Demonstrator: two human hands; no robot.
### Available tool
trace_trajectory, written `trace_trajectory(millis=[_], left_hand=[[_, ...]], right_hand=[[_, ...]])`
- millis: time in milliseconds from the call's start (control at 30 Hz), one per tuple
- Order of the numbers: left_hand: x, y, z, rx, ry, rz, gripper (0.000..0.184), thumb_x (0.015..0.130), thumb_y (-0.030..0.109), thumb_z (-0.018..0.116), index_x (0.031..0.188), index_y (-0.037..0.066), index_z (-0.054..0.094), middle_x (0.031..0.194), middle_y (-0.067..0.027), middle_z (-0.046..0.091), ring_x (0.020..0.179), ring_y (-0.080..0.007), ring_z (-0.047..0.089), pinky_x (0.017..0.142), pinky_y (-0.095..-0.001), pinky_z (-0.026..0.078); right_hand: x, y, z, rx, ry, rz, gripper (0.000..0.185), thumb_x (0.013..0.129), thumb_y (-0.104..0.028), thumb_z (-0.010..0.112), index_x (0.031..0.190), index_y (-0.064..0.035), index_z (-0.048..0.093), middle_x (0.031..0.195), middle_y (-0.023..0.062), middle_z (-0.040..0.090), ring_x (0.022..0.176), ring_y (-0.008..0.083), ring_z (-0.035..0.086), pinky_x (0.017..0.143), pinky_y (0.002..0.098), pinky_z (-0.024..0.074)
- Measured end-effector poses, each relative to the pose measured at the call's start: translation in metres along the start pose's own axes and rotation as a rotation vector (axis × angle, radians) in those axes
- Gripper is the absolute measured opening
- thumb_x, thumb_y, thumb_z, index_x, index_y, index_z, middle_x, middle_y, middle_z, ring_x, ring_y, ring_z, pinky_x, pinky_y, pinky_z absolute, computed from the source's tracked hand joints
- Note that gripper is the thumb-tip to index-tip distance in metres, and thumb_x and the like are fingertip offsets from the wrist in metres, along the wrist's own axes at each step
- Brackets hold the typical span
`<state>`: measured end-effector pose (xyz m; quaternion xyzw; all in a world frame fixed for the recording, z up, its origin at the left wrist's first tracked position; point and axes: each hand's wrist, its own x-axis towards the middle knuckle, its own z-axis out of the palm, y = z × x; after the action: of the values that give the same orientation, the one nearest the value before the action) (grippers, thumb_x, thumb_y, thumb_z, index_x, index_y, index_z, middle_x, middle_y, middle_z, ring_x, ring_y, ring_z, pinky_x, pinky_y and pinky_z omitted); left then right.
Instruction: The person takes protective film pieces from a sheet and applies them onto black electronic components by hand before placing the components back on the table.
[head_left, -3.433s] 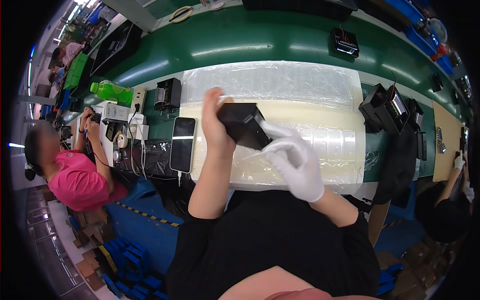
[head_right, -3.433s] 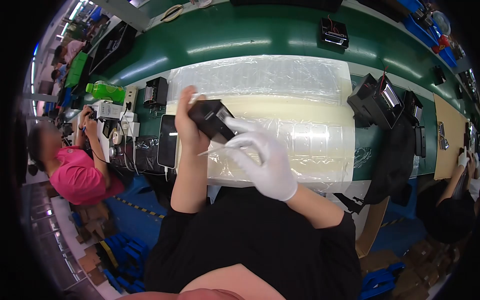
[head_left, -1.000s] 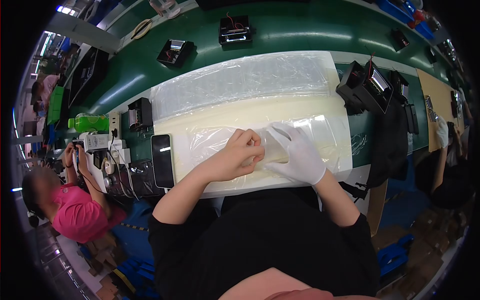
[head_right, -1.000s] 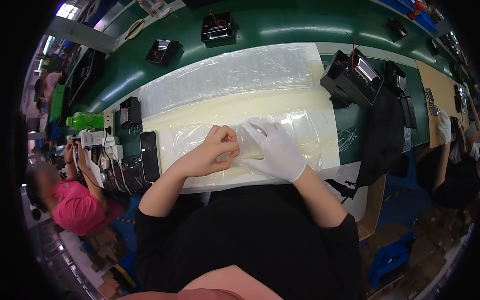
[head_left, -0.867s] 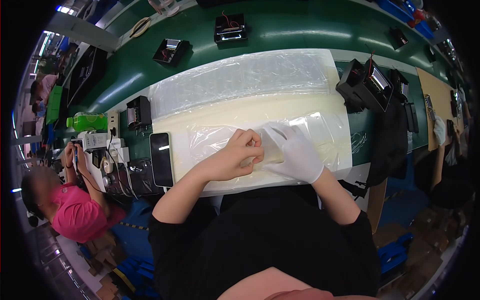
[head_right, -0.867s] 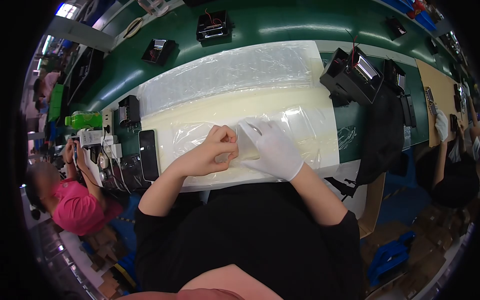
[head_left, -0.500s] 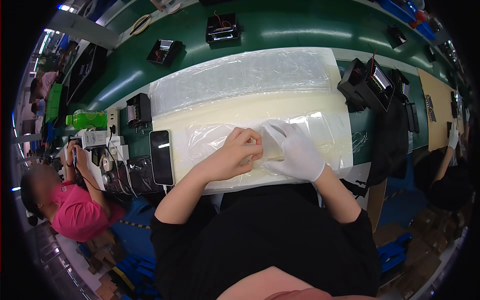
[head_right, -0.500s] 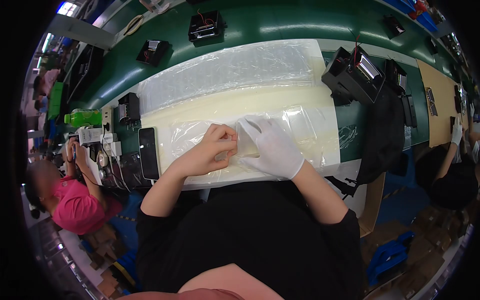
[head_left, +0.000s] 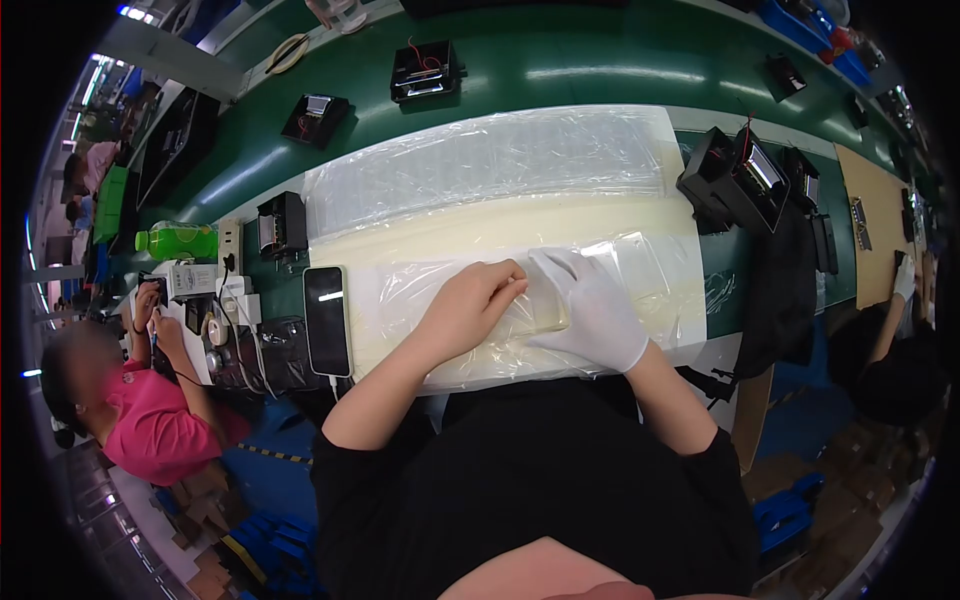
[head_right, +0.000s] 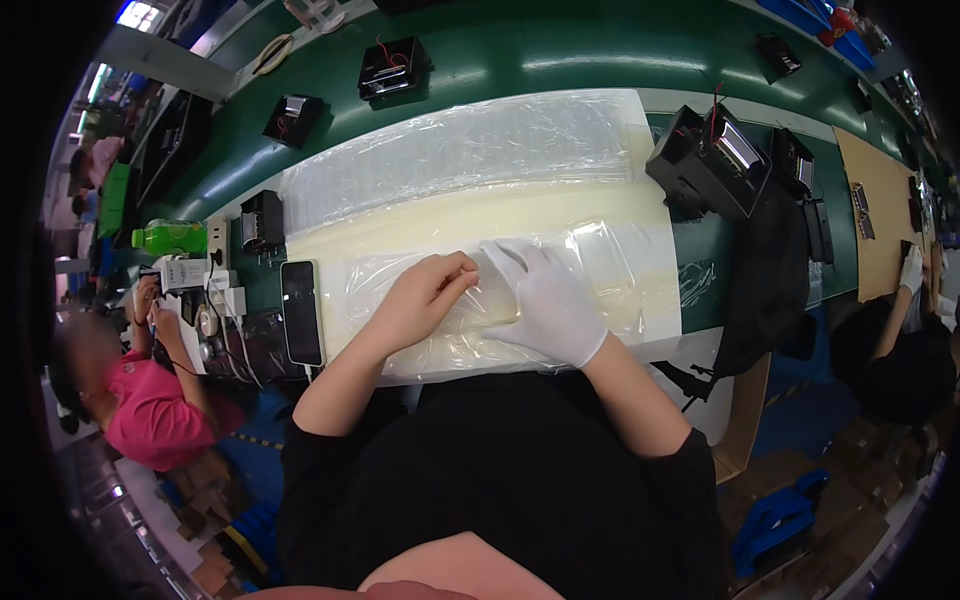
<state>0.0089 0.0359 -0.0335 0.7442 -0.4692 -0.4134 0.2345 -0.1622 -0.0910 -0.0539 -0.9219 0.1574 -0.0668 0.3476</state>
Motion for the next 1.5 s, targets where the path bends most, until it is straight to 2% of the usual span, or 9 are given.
trace_trajectory(millis=[200,400,567,700,933,1100,1267,1367,1500], left_hand=[[-0.002,-0.015,0.022,0.439,0.311,0.354,0.012,0.098,0.014,0.054,0.107,0.006,0.058,0.103,-0.0051,0.056,0.094,-0.0250,0.051,0.087,-0.0360,0.041],[0.003,-0.024,0.030,0.396,0.282,0.298,0.013,0.096,0.017,0.057,0.105,0.008,0.057,0.107,-0.0070,0.052,0.105,-0.0269,0.048,0.094,-0.0376,0.038],[0.008,-0.030,0.034,0.615,0.471,0.386,0.013,0.096,0.018,0.058,0.105,0.008,0.058,0.105,-0.0067,0.055,0.102,-0.0260,0.051,0.092,-0.0354,0.041],[0.011,-0.034,0.026,0.461,0.412,0.407,0.011,0.096,0.015,0.056,0.103,0.008,0.058,0.099,-0.0067,0.060,0.097,-0.0249,0.055,0.087,-0.0332,0.044],[-0.008,-0.047,-0.024,-0.814,0.243,0.094,0.011,0.098,0.005,0.050,0.106,0.004,0.057,0.092,-0.0061,0.063,0.093,-0.0137,0.059,0.078,-0.0248,0.044],[-0.007,-0.035,-0.084,-0.207,0.518,0.280,0.031,0.084,-0.009,0.057,0.112,0.006,0.057,0.122,-0.0091,0.055,0.110,-0.0189,0.053,0.086,-0.0256,0.043],[0.054,-0.088,-0.170,0.266,1.070,-0.014,0.071,0.082,0.040,0.076,0.137,0.005,0.047,0.134,-0.0210,0.051,0.123,-0.0344,0.048,0.104,-0.0440,0.039],[0.113,-0.136,-0.187,0.563,1.053,-0.379,0.103,0.075,0.058,0.077,0.146,0.001,0.029,0.134,-0.0275,0.049,0.129,-0.0392,0.044,0.108,-0.0481,0.037],[0.125,-0.145,-0.208,0.366,0.911,-0.404,0.111,0.073,0.060,0.078,0.148,0.000,0.022,0.136,-0.0298,0.048,0.128,-0.0413,0.046,0.107,-0.0486,0.039]], right_hand=[[0.003,0.006,0.008,-0.086,-0.001,0.047,0.082,0.064,-0.030,0.087,0.136,-0.0086,0.054,0.128,0.0153,0.052,0.105,0.0324,0.058,0.092,0.0383,0.0502],[-0.001,0.007,0.001,0.061,0.038,0.023,0.066,0.064,-0.022,0.088,0.124,-0.0077,0.064,0.122,0.0128,0.059,0.101,0.0290,0.057,0.091,0.0371,0.0485],[-0.014,0.018,-0.009,0.565,-0.014,0.039,0.028,0.070,-0.011,0.083,0.095,-0.0043,0.072,0.093,0.0111,0.066,0.084,0.0247,0.059,0.085,0.0317,0.0486],[-0.024,0.038,-0.012,1.148,0.189,0.254,0.010,0.074,-0.001,0.074,0.084,0.0002,0.071,0.085,0.0100,0.068,0.079,0.0189,0.059,0.080,0.0270,0.0471],[-0.021,0.039,-0.014,1.068,0.279,0.275,0.008,0.076,0.004,0.063,0.082,0.0012,0.067,0.084,0.0111,0.067,0.078,0.0193,0.059,0.076,0.0272,0.0464],[-0.025,0.023,-0.023,1.135,0.302,0.212,0.009,0.076,0.004,0.066,0.084,0.0017,0.070,0.084,0.0103,0.069,0.081,0.0192,0.060,0.075,0.0264,0.0452],[-0.031,0.009,-0.038,1.197,0.287,0.062,0.017,0.078,0.006,0.062,0.091,0.0031,0.072,0.088,0.0130,0.071,0.080,0.0208,0.060,0.076,0.0271,0.0456],[-0.029,-0.008,-0.048,1.163,0.293,0.145,0.024,0.078,0.008,0.061,0.099,0.0046,0.072,0.093,0.0153,0.073,0.081,0.0222,0.062,0.076,0.0278,0.0467],[-0.038,-0.011,-0.053,1.074,0.251,0.087,0.027,0.081,0.007,0.059,0.104,0.0056,0.072,0.097,0.0167,0.073,0.082,0.0224,0.063,0.076,0.0272,0.0474]])
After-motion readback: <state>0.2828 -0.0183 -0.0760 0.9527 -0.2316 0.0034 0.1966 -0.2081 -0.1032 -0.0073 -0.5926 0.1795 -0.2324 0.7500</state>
